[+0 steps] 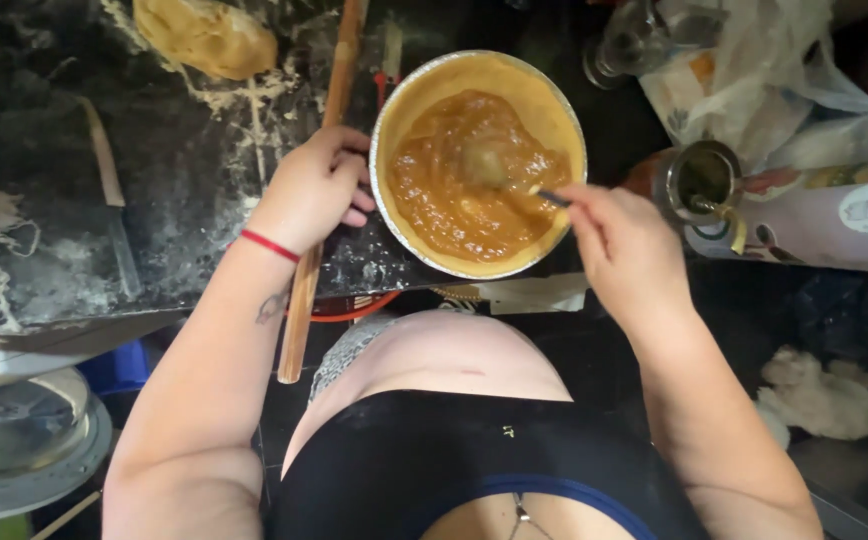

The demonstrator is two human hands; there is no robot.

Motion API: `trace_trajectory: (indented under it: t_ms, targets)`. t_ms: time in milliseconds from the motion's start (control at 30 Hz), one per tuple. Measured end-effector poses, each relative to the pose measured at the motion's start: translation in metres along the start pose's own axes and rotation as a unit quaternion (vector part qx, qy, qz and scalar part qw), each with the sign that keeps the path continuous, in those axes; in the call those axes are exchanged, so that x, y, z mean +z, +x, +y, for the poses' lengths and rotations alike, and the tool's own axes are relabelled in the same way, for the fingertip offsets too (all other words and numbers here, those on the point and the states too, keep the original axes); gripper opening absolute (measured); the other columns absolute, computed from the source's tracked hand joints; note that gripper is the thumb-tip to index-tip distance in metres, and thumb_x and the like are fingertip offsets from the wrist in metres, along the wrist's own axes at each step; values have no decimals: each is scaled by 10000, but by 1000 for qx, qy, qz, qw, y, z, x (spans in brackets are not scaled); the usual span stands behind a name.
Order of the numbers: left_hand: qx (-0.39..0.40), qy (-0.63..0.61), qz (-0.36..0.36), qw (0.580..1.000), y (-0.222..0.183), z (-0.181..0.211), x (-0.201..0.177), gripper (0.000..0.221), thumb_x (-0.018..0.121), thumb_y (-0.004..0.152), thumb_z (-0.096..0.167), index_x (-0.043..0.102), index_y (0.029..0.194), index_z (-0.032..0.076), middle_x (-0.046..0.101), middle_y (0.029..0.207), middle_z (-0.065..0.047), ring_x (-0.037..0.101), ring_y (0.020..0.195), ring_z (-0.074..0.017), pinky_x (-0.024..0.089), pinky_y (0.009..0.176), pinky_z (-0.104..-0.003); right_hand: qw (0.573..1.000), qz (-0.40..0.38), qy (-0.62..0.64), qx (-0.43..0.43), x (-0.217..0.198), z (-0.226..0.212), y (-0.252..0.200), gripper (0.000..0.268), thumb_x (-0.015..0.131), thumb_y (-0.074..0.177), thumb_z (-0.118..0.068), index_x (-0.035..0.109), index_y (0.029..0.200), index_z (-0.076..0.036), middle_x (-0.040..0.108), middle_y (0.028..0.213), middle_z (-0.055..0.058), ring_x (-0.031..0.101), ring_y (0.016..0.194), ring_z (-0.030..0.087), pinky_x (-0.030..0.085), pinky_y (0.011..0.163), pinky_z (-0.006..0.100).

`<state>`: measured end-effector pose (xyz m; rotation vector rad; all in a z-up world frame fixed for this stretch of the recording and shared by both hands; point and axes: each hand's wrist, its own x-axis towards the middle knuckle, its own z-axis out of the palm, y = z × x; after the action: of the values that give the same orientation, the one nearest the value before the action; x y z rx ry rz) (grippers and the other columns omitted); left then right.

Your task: Filling a pie crust with a pumpkin mixture and rolling out dough for the top crust.

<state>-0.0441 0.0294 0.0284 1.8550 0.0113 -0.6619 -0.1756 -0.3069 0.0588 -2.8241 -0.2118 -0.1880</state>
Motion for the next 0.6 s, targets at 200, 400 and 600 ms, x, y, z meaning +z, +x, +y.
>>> trace_trajectory:
  t_ms: [200, 400, 600]
  targets:
    - [-40, 46, -22, 998, 11, 38, -7, 505, 443, 1092, 179, 563, 1581, 202, 785, 1116, -88, 838, 816, -222, 706, 798, -290, 997, -3, -41, -67, 8, -21, 22, 269, 696, 1139, -133, 757, 1396, -187, 607, 1013, 86, 486, 888, 383, 459, 610, 475]
    - [-48, 53, -37, 997, 25, 35, -8, 364, 497, 1040, 144, 707, 1338, 135, 792, 1061, -79, 836, 746, -249, 636, 683, -277, 992, 6, -112, 59, 7, -33, 49, 273, 653, 1129, -143, 760, 1381, -138, 659, 949, 173, 559, 870, 433, 501, 637, 549]
    - [13, -56, -25, 998, 26, 3, -1, 349, 524, 1028, 20, 668, 1332, -77, 739, 974, -252, 825, 739, -285, 775, 667, -374, 998, 27, -24, 57, 8, -34, 49, 194, 659, 1198, -246, 778, 1302, -133, 719, 992, 158, 725, 993, 426, 609, 846, 558]
